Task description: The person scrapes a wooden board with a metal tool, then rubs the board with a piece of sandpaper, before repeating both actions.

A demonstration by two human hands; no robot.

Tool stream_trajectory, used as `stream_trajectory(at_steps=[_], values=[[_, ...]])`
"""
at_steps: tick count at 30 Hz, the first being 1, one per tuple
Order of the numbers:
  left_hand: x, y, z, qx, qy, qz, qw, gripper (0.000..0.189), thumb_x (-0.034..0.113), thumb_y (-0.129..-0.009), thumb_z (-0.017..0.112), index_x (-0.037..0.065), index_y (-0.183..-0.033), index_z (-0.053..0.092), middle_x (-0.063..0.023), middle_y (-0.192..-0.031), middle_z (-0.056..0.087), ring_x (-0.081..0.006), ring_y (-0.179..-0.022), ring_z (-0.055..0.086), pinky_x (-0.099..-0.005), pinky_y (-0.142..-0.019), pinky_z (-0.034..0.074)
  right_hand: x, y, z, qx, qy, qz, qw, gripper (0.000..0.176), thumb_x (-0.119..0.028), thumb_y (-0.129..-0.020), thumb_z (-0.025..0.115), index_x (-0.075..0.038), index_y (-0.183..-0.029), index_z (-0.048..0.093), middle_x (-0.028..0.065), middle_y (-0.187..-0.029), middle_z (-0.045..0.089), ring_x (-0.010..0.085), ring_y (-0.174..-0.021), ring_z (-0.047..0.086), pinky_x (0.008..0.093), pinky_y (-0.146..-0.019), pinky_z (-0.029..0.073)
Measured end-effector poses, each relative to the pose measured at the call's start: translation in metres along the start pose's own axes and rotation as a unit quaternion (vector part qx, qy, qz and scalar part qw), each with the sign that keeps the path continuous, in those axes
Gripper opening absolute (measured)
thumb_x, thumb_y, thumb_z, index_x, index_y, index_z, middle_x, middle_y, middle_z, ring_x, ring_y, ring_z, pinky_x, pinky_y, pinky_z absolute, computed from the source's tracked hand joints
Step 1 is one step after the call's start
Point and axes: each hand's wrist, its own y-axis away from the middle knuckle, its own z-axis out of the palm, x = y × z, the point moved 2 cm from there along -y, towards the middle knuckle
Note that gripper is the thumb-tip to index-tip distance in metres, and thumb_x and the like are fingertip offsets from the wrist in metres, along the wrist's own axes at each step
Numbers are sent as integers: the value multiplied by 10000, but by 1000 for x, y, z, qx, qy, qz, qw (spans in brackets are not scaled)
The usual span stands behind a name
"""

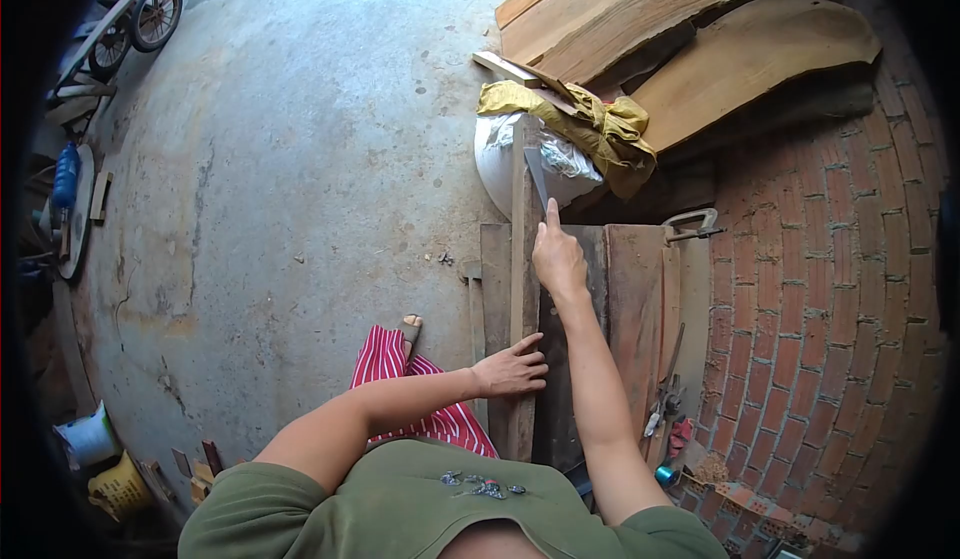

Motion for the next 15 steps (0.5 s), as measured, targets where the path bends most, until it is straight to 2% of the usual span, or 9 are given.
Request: stream_trajectory(at_steps=[3,7,9,13,15], values=[[0,1,3,16,0,1,1000,180,174,-856,538,170,-1033,572,-15,-1007,523,-210,-1164,492,-586,-1226,77,5,14,3,-32,17,15,999,552,-331,-1000,431,-158,-1511,317,294,-915,682,493,-904,662,589,-815,518],[-2,-2,0,6,-8,-6,1000,164,190,-854,547,188,-1006,608,-8,-994,541,-205,-1136,503,-582,-1228,74,-9,-44,-6,12,-17,-4,1000,540,-348,-1006,412,-152,-1503,331,295,-1027,670,468,-988,653,570,-872,509],[0,-1,1,-11,-15,-8,1000,183,193,-862,544,180,-1041,577,-14,-1008,525,-203,-1175,491,-582,-1227,73,-12,-55,-7,19,-26,-11,999,545,-352,-1006,414,-156,-1506,322,296,-1026,670,470,-991,652,569,-872,510],[0,-1,3,-16,-14,-10,1000,203,191,-868,538,186,-1065,589,-16,-1019,531,-201,-1182,490,-582,-1227,72,2,-3,-2,6,-13,6,1000,553,-352,-1004,417,-157,-1511,311,301,-1028,668,471,-995,651,571,-869,511],[-1,-1,2,-6,-13,-9,1000,215,193,-856,556,189,-1068,590,-18,-1024,532,-206,-1184,488,-582,-1226,75,8,25,1,-42,-2,33,999,553,-349,-1005,417,-154,-1510,307,307,-1028,666,477,-998,648,573,-870,511]])
